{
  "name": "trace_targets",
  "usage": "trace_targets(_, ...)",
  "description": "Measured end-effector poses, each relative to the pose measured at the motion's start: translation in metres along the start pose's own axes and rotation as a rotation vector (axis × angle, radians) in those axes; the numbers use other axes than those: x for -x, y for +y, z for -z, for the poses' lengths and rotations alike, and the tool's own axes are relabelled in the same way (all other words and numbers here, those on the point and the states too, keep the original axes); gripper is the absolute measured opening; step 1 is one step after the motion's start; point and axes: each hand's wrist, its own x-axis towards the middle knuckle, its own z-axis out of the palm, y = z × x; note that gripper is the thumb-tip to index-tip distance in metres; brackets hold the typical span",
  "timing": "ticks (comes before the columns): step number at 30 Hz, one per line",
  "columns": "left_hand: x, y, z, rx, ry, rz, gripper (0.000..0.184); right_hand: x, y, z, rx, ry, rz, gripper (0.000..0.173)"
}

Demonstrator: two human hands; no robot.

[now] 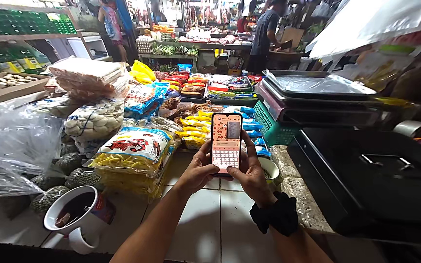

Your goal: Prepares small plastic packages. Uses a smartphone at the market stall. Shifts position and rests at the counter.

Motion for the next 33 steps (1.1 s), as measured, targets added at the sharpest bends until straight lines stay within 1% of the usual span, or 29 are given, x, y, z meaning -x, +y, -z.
trace_targets(4,-0.0010,0.0007,0.0007,0.058,-0.003,0.011,0.063,-0.0002,-0.0007,-0.0001,0.004,-0.003,-0.005,0.098)
trace_targets(7,-0.0010,0.0008,-0.0021,0.039,0.025,0.008,0.058,-0.0013,0.0004,0.0008,-0.040,0.004,-0.021,0.094)
trace_targets(11,-0.0005,0.0009,-0.0019,0.038,0.018,0.010,0.060,-0.0018,0.0009,-0.0002,-0.053,0.025,-0.025,0.089)
trace_targets(17,-0.0001,-0.0002,-0.0013,0.041,-0.009,0.013,0.069,-0.0012,0.0007,-0.0012,-0.032,0.052,-0.016,0.088)
trace_targets(23,-0.0001,-0.0022,-0.0031,0.033,-0.037,0.009,0.071,-0.0003,0.0030,-0.0041,0.006,0.099,0.036,0.085)
trace_targets(25,-0.0002,-0.0022,-0.0029,0.034,-0.030,0.013,0.069,-0.0003,0.0027,-0.0045,0.009,0.105,0.035,0.085)
trace_targets(27,-0.0004,-0.0019,-0.0033,0.024,-0.012,0.007,0.068,-0.0003,0.0029,-0.0026,-0.001,0.073,0.035,0.088)
trace_targets(30,-0.0005,-0.0019,-0.0041,-0.002,0.040,-0.008,0.067,0.0003,0.0023,-0.0013,0.016,0.032,0.022,0.095)
trace_targets(33,-0.0006,-0.0030,-0.0050,-0.039,0.092,-0.019,0.066,0.0008,0.0017,-0.0023,0.046,0.022,0.014,0.097)
